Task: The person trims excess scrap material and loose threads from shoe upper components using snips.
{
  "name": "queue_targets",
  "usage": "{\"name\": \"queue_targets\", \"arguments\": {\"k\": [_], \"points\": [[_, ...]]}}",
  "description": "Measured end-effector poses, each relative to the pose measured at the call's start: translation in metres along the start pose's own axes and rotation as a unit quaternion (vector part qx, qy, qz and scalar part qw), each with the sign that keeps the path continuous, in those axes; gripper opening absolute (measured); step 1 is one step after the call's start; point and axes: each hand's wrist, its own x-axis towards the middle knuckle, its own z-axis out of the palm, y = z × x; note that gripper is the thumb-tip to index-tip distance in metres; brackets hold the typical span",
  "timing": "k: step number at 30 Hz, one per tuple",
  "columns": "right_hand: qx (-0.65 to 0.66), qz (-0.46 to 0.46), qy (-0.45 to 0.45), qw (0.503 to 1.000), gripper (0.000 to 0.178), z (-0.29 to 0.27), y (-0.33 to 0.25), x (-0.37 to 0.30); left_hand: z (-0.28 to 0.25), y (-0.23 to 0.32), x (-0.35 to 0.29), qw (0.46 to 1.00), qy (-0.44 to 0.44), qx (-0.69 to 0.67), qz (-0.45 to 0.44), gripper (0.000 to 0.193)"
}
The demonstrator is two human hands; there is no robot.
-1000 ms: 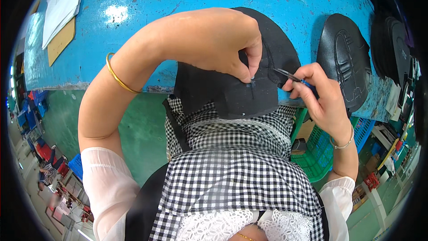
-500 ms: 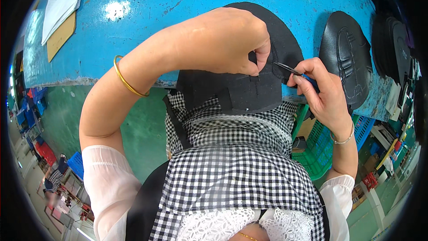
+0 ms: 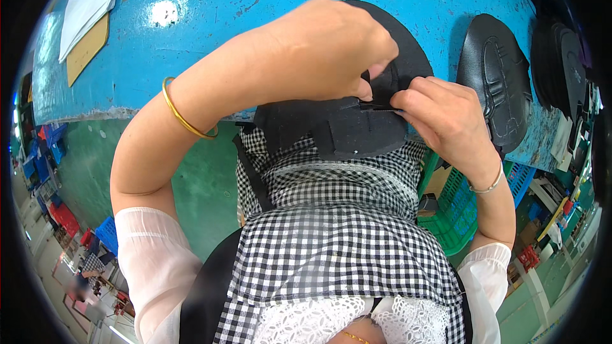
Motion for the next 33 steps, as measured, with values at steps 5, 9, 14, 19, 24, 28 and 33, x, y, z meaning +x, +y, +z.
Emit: {"name": "queue_targets", "arguments": {"k": [5,9,14,19,24,28,33], "points": [[0.016,-0.013,-0.063,0.998,0.015,-0.011,0.004,0.006,-0.009,-0.009,-0.007,0.996,0.042,0.078,-0.026,0.022],[0.065,-0.012,-0.006,0.998,0.015,-0.002,0.008,0.010,-0.016,-0.013,-0.006,0.999,0.004,0.030,-0.043,0.018],[-0.032,0.016,0.011,0.999,0.016,-0.001,0.005,0.016,-0.018,-0.008,-0.002,0.996,-0.022,0.057,-0.057,0.011],[0.006,0.034,0.014,0.999,0.017,-0.008,0.004,0.017,-0.021,-0.007,-0.002,0.996,-0.043,0.044,-0.069,0.011],[-0.001,0.070,0.047,0.996,0.026,0.001,0.006,0.017,-0.019,-0.010,-0.002,0.998,-0.037,0.027,-0.049,0.012],[0.004,0.088,0.017,0.996,0.023,0.005,0.007,0.023,-0.019,-0.014,-0.002,0.997,-0.044,0.015,-0.056,0.015],[0.033,0.090,0.062,0.993,0.018,-0.006,-0.004,0.015,-0.018,-0.023,-0.006,0.992,-0.030,-0.082,-0.094,0.016]]}}
